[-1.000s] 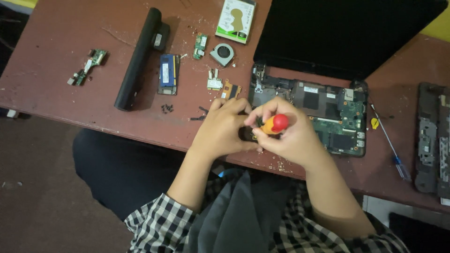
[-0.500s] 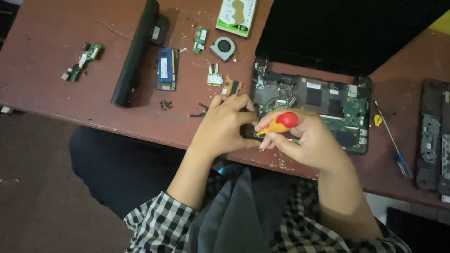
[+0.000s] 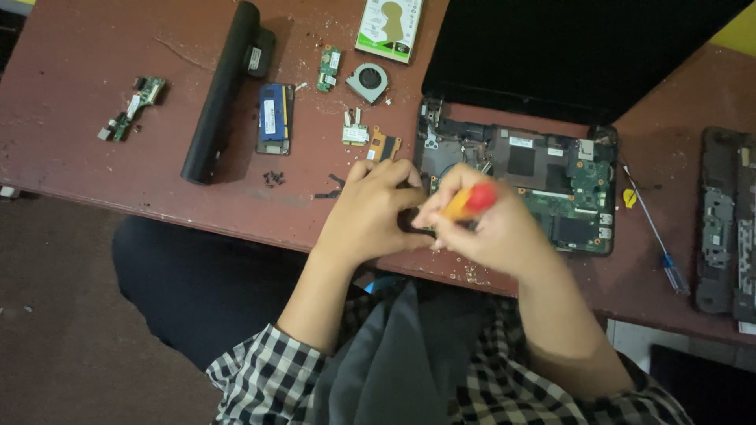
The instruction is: Using a screwdriver to manipulate and align internal components and boards within a disassembled laptop.
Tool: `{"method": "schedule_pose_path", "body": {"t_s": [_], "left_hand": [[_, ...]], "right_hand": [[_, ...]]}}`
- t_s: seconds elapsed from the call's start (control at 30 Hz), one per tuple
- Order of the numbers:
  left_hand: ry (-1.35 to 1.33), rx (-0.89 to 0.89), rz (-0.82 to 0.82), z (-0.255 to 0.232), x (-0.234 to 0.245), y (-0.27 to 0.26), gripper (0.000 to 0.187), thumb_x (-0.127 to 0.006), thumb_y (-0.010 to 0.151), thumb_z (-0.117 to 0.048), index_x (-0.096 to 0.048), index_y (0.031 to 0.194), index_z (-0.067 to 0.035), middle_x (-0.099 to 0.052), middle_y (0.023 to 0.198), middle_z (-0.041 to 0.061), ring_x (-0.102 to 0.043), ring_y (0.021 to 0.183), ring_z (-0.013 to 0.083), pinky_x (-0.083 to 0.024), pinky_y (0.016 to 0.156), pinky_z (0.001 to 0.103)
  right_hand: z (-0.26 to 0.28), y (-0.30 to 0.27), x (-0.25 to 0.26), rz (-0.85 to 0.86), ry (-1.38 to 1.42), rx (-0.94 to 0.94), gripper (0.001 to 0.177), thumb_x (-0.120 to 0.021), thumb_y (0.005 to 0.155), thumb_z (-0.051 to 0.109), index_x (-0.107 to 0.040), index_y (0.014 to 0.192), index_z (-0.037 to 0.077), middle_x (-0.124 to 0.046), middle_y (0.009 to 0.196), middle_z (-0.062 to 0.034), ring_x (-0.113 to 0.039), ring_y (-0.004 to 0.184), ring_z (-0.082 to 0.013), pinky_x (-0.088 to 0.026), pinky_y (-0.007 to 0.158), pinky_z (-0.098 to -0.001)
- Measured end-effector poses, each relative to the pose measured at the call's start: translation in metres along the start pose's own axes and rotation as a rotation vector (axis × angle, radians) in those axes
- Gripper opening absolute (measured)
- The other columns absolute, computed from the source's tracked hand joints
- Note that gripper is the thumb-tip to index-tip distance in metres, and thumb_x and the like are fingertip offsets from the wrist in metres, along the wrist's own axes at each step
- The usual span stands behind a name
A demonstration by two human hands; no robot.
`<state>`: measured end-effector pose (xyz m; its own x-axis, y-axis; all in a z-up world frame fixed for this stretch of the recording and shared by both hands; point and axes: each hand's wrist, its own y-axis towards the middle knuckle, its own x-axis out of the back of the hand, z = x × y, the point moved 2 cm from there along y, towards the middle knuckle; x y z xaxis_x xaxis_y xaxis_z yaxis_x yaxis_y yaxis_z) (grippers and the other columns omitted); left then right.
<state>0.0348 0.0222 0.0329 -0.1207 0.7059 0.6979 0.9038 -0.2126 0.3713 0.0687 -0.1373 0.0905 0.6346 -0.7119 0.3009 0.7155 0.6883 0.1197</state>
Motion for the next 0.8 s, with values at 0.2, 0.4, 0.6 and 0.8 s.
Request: {"method": "schedule_pose_path", "body": {"t_s": [0.2,0.4,0.6,0.8], "left_hand": [[-0.051,-0.011,0.007,0.003,-0.001,0.002,0.041,-0.089,0.047,-0.040,-0.068,0.076,-0.021,-0.054,0.090,-0.002,-0.055,0.092,0.0199,-0.033,0.092,0.039],[-0.017,-0.015,0.013,0.002,0.000,0.002,0.046,-0.090,0.047,-0.043,-0.067,0.077,-0.016,-0.055,0.093,0.000,-0.056,0.092,0.0210,-0.033,0.089,0.039],[0.049,-0.071,-0.002,0.005,-0.005,0.002,0.039,-0.087,0.055,-0.047,-0.066,0.076,-0.021,-0.054,0.095,-0.003,-0.056,0.097,0.0183,-0.034,0.087,0.039],[0.151,-0.095,-0.016,0.009,-0.014,-0.002,0.030,-0.076,0.063,-0.049,-0.065,0.074,-0.023,-0.054,0.098,-0.005,-0.054,0.101,0.0185,-0.032,0.089,0.039]], "right_hand": [[-0.009,-0.002,0.020,0.149,-0.060,-0.029,0.010,-0.060,0.090,0.008,-0.056,0.097,0.001,-0.069,0.073,-0.0099,-0.071,0.065,-0.0146,-0.061,0.057,-0.0301],[-0.003,0.003,0.019,0.174,-0.145,0.102,0.016,-0.049,0.097,0.009,-0.054,0.108,-0.001,-0.068,0.071,-0.0107,-0.069,0.064,-0.0173,-0.059,0.059,-0.0319],[-0.014,-0.012,0.002,-0.037,-0.133,0.114,0.026,-0.077,0.081,0.007,-0.055,0.094,0.002,-0.070,0.088,-0.0153,-0.072,0.073,-0.0286,-0.059,0.060,-0.0360],[-0.033,-0.019,-0.011,-0.232,-0.104,0.158,0.030,-0.081,0.076,0.014,-0.053,0.085,0.010,-0.071,0.082,-0.0028,-0.070,0.073,-0.0191,-0.053,0.066,-0.0278]]}}
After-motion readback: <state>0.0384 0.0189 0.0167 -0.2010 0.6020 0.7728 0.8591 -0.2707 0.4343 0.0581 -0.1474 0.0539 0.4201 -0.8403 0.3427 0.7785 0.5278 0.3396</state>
